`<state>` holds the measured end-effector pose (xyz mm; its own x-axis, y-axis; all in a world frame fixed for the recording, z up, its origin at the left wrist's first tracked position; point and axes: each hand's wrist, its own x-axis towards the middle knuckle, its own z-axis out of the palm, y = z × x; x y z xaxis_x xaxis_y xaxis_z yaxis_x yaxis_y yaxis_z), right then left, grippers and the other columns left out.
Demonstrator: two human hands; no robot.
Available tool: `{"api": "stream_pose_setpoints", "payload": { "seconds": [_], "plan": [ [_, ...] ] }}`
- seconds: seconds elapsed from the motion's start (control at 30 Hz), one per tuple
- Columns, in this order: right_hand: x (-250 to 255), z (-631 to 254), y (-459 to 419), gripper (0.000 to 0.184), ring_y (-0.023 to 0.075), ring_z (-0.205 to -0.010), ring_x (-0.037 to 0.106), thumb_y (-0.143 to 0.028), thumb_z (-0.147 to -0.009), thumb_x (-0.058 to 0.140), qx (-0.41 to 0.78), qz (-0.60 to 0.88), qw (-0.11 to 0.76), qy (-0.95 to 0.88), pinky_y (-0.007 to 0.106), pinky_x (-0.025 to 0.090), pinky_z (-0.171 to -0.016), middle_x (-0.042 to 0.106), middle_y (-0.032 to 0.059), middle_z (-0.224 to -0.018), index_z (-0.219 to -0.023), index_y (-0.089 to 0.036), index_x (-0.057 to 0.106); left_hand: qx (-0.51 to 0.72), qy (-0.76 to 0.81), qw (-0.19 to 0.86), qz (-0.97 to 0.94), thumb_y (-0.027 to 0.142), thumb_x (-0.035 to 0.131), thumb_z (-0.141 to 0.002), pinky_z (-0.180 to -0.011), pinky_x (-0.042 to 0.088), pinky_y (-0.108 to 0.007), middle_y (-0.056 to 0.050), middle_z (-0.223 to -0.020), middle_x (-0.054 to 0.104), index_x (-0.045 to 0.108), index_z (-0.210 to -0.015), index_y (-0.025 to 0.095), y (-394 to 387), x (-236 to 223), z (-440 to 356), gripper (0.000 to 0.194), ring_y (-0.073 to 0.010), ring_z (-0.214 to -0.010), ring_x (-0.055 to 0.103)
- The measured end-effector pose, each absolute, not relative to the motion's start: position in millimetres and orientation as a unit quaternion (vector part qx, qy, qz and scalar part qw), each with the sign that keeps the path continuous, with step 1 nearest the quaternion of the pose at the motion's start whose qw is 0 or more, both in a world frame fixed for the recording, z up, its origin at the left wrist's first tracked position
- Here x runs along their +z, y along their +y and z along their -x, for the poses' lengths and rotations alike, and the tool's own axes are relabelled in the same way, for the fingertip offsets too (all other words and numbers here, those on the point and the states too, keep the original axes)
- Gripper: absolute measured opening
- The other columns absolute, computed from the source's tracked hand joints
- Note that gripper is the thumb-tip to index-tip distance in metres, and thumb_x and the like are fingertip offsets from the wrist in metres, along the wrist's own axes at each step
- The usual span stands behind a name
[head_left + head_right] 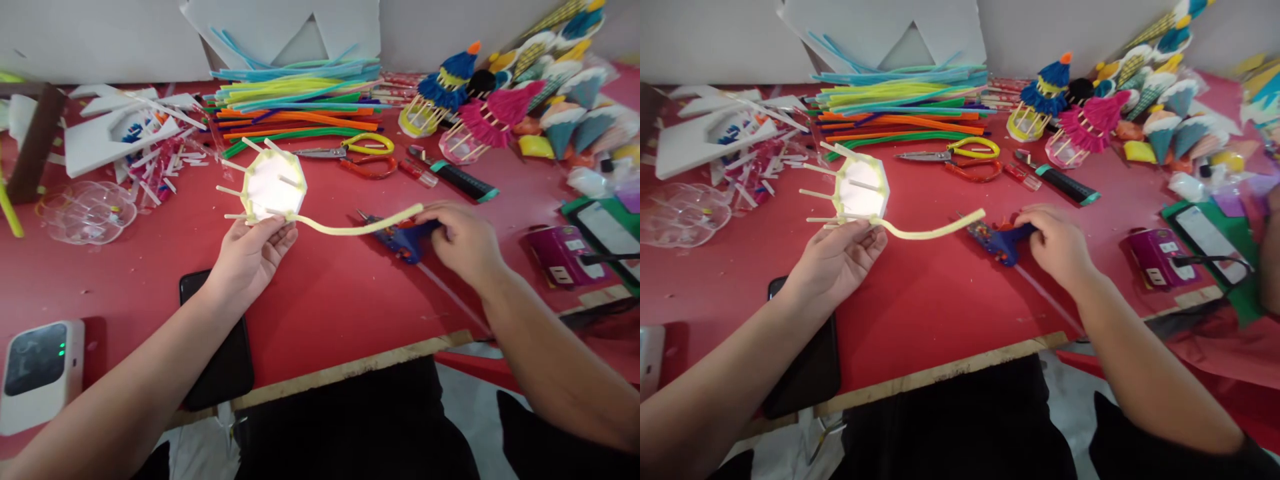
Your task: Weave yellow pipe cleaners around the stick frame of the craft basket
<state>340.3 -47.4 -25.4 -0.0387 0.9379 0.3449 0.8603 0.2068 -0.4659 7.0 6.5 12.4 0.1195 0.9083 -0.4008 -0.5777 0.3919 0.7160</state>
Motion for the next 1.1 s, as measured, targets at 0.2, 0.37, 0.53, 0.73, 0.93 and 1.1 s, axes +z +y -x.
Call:
{"api": "stream_pose_setpoints", "payload": {
  "seconds": [0.2, 0.37, 0.53, 0.73, 0.93, 1.1],
  "plan": [
    [-28, -398, -20, 0.021, 0.0317, -0.092, 0.07, -0.019, -0.06, 0.051, 0.069, 0.638, 0.34, -0.688, 0.052, 0.05, -0.092, 0.074, 0.0128, -0.086, -0.068, -0.035, 0.063, 0.522, 0.42, 0.715, -0.198, 0.004, 0.074, -0.077, -0.074, 0.061, -0.018, -0.001, -0.071, 0.072, 0.069, -0.068, 0.013, 9, 9, -5, 0.014, -0.0079, -0.069, 0.07],
    [-20, -402, -10, 0.02, 0.031, -0.105, 0.067, -0.02, -0.064, 0.05, 0.042, 0.636, 0.357, -0.683, 0.049, 0.046, -0.097, 0.073, 0.014, -0.089, -0.064, -0.035, 0.062, 0.535, 0.408, 0.715, -0.188, 0.003, 0.071, -0.079, -0.07, 0.06, -0.017, -0.001, -0.069, 0.071, 0.07, -0.07, 0.012, 10, 10, -6, 0.013, -0.0076, -0.067, 0.07],
    [-1, -361, 6, 0.03, 0.0289, -0.105, 0.063, -0.012, -0.075, 0.047, -0.027, 0.649, 0.364, -0.667, 0.048, 0.045, -0.098, 0.073, 0.0139, -0.101, -0.086, -0.029, 0.069, 0.538, 0.421, 0.706, -0.187, 0.003, 0.072, -0.079, -0.07, 0.06, -0.017, -0.001, -0.069, 0.071, 0.069, -0.071, 0.013, 11, 11, -5, 0.013, -0.0081, -0.067, 0.07],
    [-3, -314, 91, 0.037, 0.0283, -0.1, 0.068, -0.009, -0.075, 0.058, 0.008, 0.63, 0.218, -0.745, 0.043, 0.051, -0.092, 0.076, 0.0101, -0.11, -0.105, -0.023, 0.076, 0.538, 0.436, 0.698, -0.181, 0.003, 0.071, -0.078, -0.07, 0.059, -0.017, 0.0, -0.069, 0.072, 0.069, -0.072, 0.013, 12, 12, -5, 0.012, -0.0076, -0.067, 0.07],
    [-17, -307, 159, 0.032, 0.0259, -0.083, 0.065, -0.005, -0.06, 0.074, -0.04, 0.638, -0.003, -0.769, 0.04, 0.05, -0.078, 0.075, 0.012, -0.095, -0.089, -0.017, 0.078, 0.54, 0.438, 0.698, -0.171, 0.003, 0.072, -0.077, -0.066, 0.058, -0.017, 0.0, -0.07, 0.072, 0.068, -0.075, 0.013, 11, 13, -5, 0.011, -0.0074, -0.065, 0.069],
    [6, -312, 150, 0.032, 0.0179, -0.071, 0.058, -0.017, -0.052, 0.089, -0.03, 0.588, 0.023, -0.808, 0.032, 0.041, -0.065, 0.073, 0.0034, -0.086, -0.079, -0.022, 0.073, 0.545, 0.434, 0.7, -0.16, 0.004, 0.073, -0.075, -0.069, 0.058, -0.017, 0.0, -0.071, 0.072, 0.066, -0.076, 0.014, 10, 11, -5, 0.012, -0.0072, -0.066, 0.07]
  ]
}}
